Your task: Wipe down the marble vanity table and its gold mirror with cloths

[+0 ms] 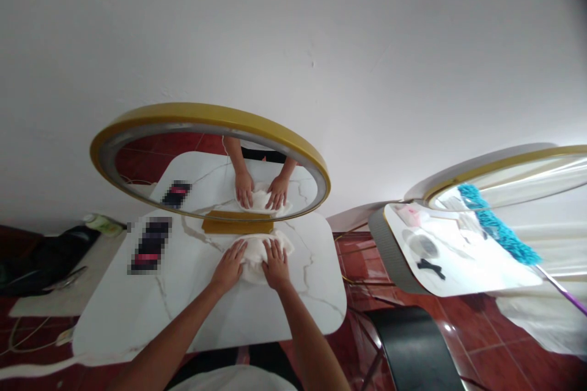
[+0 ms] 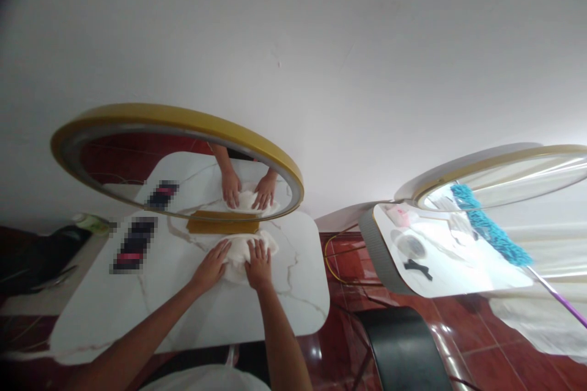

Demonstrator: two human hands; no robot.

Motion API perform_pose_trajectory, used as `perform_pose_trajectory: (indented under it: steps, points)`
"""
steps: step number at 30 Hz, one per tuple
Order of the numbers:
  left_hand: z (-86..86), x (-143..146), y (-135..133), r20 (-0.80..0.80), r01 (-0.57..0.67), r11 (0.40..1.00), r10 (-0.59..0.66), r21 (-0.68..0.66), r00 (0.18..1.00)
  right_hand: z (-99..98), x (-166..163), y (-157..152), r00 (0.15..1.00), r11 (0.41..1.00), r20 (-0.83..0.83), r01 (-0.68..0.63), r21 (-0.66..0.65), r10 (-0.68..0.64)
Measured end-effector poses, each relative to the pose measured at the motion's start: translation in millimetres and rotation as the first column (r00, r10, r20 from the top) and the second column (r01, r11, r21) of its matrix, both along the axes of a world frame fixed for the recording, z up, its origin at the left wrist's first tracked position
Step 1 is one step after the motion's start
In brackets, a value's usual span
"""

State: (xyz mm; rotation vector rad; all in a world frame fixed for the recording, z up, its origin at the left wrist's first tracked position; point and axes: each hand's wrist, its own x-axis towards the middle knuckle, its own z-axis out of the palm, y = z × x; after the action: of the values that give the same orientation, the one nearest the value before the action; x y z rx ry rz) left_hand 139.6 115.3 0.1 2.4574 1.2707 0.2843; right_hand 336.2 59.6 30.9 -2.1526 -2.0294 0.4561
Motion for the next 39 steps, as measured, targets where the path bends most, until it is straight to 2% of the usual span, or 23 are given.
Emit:
perform_pose_trajectory:
  steps: [3,7,12,17,21,24,27,34,39]
  points:
    - [1.3,1,-3,-0.005,-0.018,1.000,0.018,-0.007,1.000,-3.3,-1,-2,1.000,1.000,0.003,0.015,0.022,-0.015]
    - [5.3,-5,-21,0.000,-0.009,1.000,0.009,-0.011,1.000,-0.2,-1,-22,1.000,0.999,-0.012,-0.023,0.046,0.023]
    - [7.6,-22,-64,-0.033,0.034,0.999,-0.035,-0.041,0.999,8.6,0,-71,0.997,0.996,-0.023,-0.077,0.034,0.078]
    - [9.3,-41,-115,-0.083,0.132,0.984,-0.142,-0.116,0.986,6.4,1,-128,0.988,0.987,-0.042,-0.151,-0.054,0.149]
    - [15.5,-49,-132,-0.087,0.180,0.967,-0.198,-0.180,0.976,3.5,0,-149,0.988,0.981,-0.048,-0.154,-0.119,0.149]
    - [17.7,-49,-126,-0.066,0.185,0.963,-0.201,-0.196,0.977,7.2,-1,-144,0.989,0.982,-0.048,-0.145,-0.121,0.140]
    - [14.2,-44,-110,-0.039,0.165,0.971,-0.175,-0.175,0.984,13.0,-1,-127,0.991,0.988,-0.058,-0.129,-0.082,0.124]
    - [5.9,-24,-47,-0.014,0.088,0.995,-0.089,-0.037,0.996,11.2,-1,-59,0.999,0.999,-0.018,-0.049,-0.005,0.049]
    - [7.3,-11,-3,-0.016,0.073,0.997,-0.074,-0.030,0.997,4.3,4,-13,1.000,1.000,-0.024,-0.014,-0.027,0.013]
